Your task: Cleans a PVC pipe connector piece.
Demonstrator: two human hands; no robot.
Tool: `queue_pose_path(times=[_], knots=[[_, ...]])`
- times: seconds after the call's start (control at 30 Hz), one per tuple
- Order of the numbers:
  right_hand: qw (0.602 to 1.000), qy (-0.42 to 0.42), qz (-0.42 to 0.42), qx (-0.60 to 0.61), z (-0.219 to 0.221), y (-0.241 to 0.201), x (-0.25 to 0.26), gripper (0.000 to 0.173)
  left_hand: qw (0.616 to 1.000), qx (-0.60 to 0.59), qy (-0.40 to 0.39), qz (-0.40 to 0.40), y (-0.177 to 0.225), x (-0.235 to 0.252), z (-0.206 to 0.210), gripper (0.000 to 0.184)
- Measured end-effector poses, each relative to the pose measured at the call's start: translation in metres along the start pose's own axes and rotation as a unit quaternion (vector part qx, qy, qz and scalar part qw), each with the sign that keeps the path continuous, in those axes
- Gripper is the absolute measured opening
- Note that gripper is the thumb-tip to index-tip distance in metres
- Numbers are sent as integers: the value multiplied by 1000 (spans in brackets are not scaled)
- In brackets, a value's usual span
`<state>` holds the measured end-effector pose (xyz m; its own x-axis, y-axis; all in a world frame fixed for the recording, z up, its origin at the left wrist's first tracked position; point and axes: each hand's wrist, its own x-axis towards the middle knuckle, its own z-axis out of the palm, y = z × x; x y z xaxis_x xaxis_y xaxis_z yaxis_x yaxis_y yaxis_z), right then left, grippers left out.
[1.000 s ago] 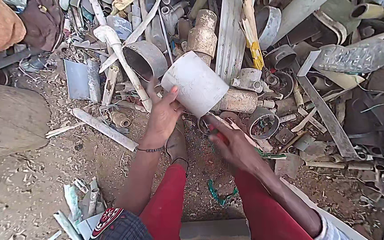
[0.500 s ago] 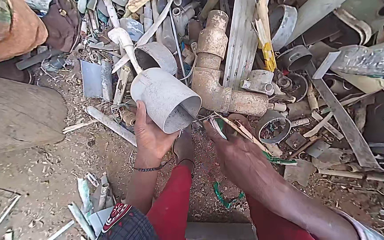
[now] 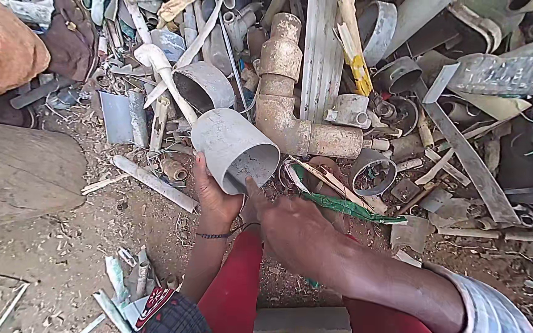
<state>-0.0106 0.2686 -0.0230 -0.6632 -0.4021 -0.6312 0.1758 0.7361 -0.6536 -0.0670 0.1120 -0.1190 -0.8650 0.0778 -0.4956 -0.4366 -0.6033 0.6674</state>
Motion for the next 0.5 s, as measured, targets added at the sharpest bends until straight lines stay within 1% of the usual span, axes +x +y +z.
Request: queue_pose_path(times=[0.07, 0.1, 0.2, 0.27, 0.33, 0.37, 0.43, 0.5], knots=[[997, 5, 47, -53, -3, -1, 4, 69, 999, -17, -29, -7, 2, 3, -8, 50], [997, 4, 47, -57, -4, -1, 2, 71, 999, -15, -34, -9, 2, 3, -7, 51], [1000, -15, 0, -20, -4, -2, -11, 78, 1000, -3, -15, 6, 4, 1, -1, 46], [999, 9, 25, -36, -2, 2, -9, 77, 1000, -13, -10, 10, 8, 3, -6, 47], [995, 66, 45, -64, 4, 6, -4, 72, 1000, -10, -17, 11, 12, 3, -10, 49], [995, 73, 27, -58, 6, 7, -5, 72, 1000, -9, -22, 14, 13, 3, -10, 51], [999, 39, -20, -13, 10, 8, -9, 70, 999, -16, -35, 23, 16, 2, -11, 51], [998, 55, -22, -11, 14, 12, -6, 68, 999, -20, -34, 28, 17, 4, -13, 50]])
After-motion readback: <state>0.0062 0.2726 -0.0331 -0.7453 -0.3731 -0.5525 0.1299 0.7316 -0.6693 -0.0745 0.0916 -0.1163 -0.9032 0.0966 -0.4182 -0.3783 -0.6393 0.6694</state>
